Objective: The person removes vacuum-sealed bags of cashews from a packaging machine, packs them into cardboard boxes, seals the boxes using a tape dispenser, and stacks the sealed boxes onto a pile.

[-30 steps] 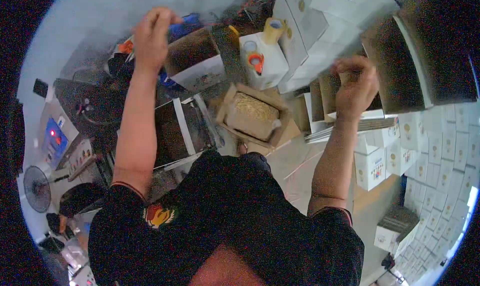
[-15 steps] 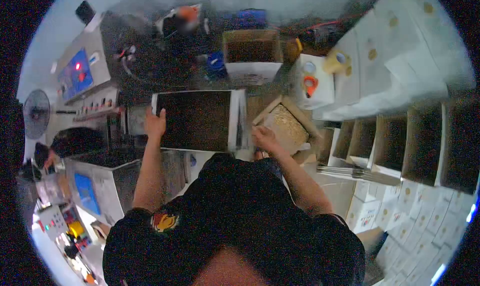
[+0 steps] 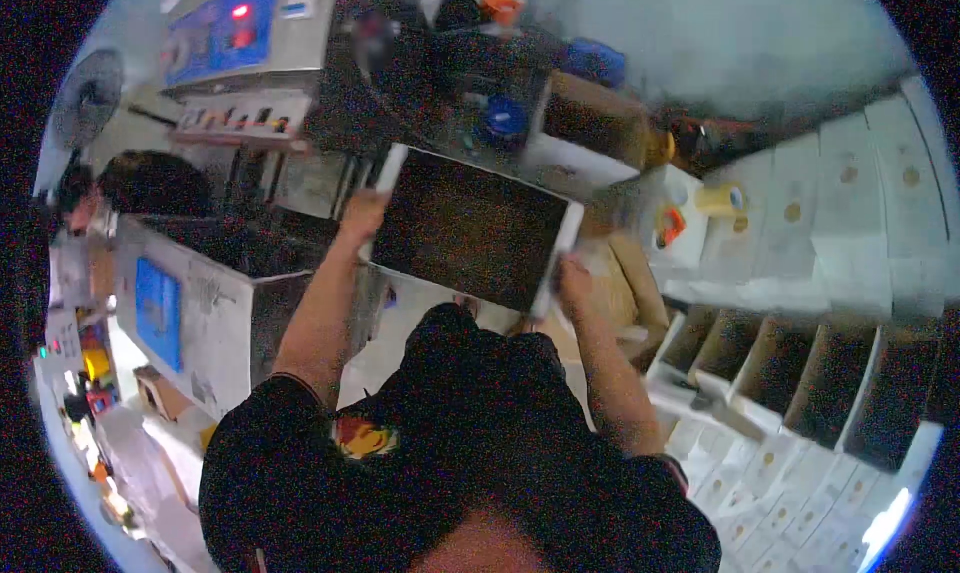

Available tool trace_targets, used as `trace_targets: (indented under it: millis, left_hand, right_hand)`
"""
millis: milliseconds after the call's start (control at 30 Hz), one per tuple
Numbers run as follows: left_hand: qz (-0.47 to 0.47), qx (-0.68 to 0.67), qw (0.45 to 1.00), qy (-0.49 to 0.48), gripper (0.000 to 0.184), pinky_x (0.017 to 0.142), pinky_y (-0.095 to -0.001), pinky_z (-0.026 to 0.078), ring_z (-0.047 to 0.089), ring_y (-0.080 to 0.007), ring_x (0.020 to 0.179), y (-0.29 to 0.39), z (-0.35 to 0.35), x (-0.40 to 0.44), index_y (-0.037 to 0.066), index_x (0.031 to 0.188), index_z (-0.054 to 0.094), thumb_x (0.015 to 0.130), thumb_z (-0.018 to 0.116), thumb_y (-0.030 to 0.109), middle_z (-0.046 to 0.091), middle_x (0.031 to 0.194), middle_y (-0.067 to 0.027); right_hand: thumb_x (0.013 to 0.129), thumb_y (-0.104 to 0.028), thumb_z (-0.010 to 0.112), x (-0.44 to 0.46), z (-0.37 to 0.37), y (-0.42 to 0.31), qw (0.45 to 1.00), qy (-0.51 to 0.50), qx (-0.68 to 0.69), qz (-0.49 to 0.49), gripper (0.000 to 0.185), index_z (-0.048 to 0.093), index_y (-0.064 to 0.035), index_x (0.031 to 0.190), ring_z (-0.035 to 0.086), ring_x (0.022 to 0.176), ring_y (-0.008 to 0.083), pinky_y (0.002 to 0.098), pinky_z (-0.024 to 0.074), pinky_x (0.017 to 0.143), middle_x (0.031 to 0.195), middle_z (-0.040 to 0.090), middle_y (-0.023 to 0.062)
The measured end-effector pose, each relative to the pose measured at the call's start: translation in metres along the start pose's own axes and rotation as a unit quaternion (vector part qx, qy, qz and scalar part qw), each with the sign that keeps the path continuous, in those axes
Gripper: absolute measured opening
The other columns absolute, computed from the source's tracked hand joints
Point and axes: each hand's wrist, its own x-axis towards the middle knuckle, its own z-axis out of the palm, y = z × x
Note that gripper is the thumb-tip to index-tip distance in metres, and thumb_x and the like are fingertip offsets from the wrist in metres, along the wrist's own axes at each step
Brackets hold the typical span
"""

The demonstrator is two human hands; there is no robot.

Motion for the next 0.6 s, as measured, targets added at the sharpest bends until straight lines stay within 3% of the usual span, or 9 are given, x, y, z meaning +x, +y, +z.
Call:
trace_targets:
  millis: [33,100,167,200,233,300,367,500,600]
  left_hand:
    - [-0.049,-0.044,0.997,-0.042,0.054,0.084,-0.0496,0.051,0.065,-0.0416,0.097,0.008,-0.005,-0.012,-0.001,0.098,0.069,0.093,0.050,0.050,0.067,0.100,-0.0264]
    - [0.124,0.155,0.978,-0.061,0.034,0.087,-0.0495,0.050,0.064,-0.0357,0.099,-0.005,0.021,-0.038,0.016,0.121,0.063,0.096,0.047,0.032,0.067,0.105,-0.0198]
    - [-0.002,0.009,1.000,0.026,0.052,0.090,-0.0536,0.048,0.061,-0.0398,0.107,0.004,0.043,-0.091,0.003,0.119,0.063,0.095,0.049,0.047,0.064,0.114,-0.0238]
    - [0.003,-0.035,0.999,-0.019,0.058,0.089,-0.0531,0.048,0.061,-0.0405,0.106,0.025,0.012,-0.136,0.000,0.115,0.063,0.093,0.050,0.052,0.064,0.113,-0.0256]
    - [0.003,-0.079,0.995,-0.064,0.065,0.087,-0.0526,0.049,0.062,-0.0412,0.104,0.047,-0.019,-0.182,-0.003,0.112,0.064,0.092,0.050,0.057,0.064,0.112,-0.0273]
    - [0.048,-0.048,0.997,0.040,0.065,0.086,-0.0515,0.049,0.063,-0.0433,0.100,0.008,0.052,-0.190,-0.003,0.108,0.064,0.092,0.049,0.058,0.065,0.108,-0.0274]
    - [0.048,-0.077,0.993,0.070,0.063,0.085,-0.0522,0.049,0.063,-0.0443,0.099,0.025,0.045,-0.248,-0.003,0.107,0.063,0.093,0.049,0.057,0.065,0.106,-0.0274]
    - [0.019,-0.091,0.995,0.041,0.060,0.086,-0.0519,0.049,0.063,-0.0446,0.099,0.055,0.043,-0.337,-0.003,0.106,0.063,0.093,0.050,0.054,0.065,0.105,-0.0268]
    - [0.029,-0.101,0.988,0.109,0.056,0.082,-0.0514,0.050,0.065,-0.0442,0.092,0.061,0.065,-0.397,-0.001,0.104,0.064,0.093,0.051,0.052,0.066,0.093,-0.0261]
  right_hand:
    - [0.101,-0.037,0.044,0.001,-0.008,0.012,0.998,-0.010,-0.043,-0.046,0.043,0.059,-0.0005,0.116,0.058,0.084,0.0252,0.0410,0.0479,0.075,0.097,0.062,0.0118]
    - [0.102,-0.035,0.038,-0.029,-0.022,-0.014,0.997,-0.025,0.063,0.028,0.043,0.060,-0.0002,0.116,0.058,0.085,0.0235,0.0396,0.0479,0.074,0.099,0.063,0.0128]
    - [0.103,-0.032,0.035,-0.043,-0.044,0.005,0.995,-0.063,0.020,0.070,0.045,0.061,0.0002,0.117,0.061,0.097,0.0251,0.0371,0.0491,0.085,0.111,0.066,0.0148]
    - [0.102,-0.033,0.036,-0.024,-0.059,0.091,0.993,-0.060,0.094,0.039,0.045,0.062,0.0003,0.120,0.062,0.098,0.0231,0.0369,0.0498,0.084,0.113,0.066,0.0154]
    - [0.103,-0.028,0.035,-0.069,-0.055,0.033,0.942,-0.052,0.313,0.106,0.039,0.056,-0.0007,0.120,0.058,0.092,0.0217,0.0373,0.0485,0.077,0.107,0.061,0.0111]
    - [0.101,-0.036,0.041,-0.053,-0.080,0.117,0.985,-0.046,-0.066,-0.150,0.047,0.057,0.0003,0.126,0.060,0.106,0.0262,0.0382,0.0484,0.091,0.122,0.061,0.0167]
    - [0.101,-0.036,0.041,-0.071,-0.090,0.117,0.993,-0.013,-0.060,-0.101,0.048,0.053,0.0006,0.131,0.058,0.111,0.0293,0.0390,0.0460,0.096,0.127,0.058,0.0186]
    - [0.103,-0.039,0.036,-0.061,-0.106,0.190,0.967,0.032,-0.072,-0.241,0.052,0.051,0.0005,0.133,0.056,0.111,0.0312,0.0396,0.0448,0.096,0.130,0.055,0.0201]
    - [0.102,-0.044,0.037,-0.053,-0.118,0.251,0.956,0.024,-0.074,-0.284,0.056,0.049,0.0001,0.134,0.057,0.111,0.0328,0.0414,0.0460,0.095,0.131,0.054,0.0190]
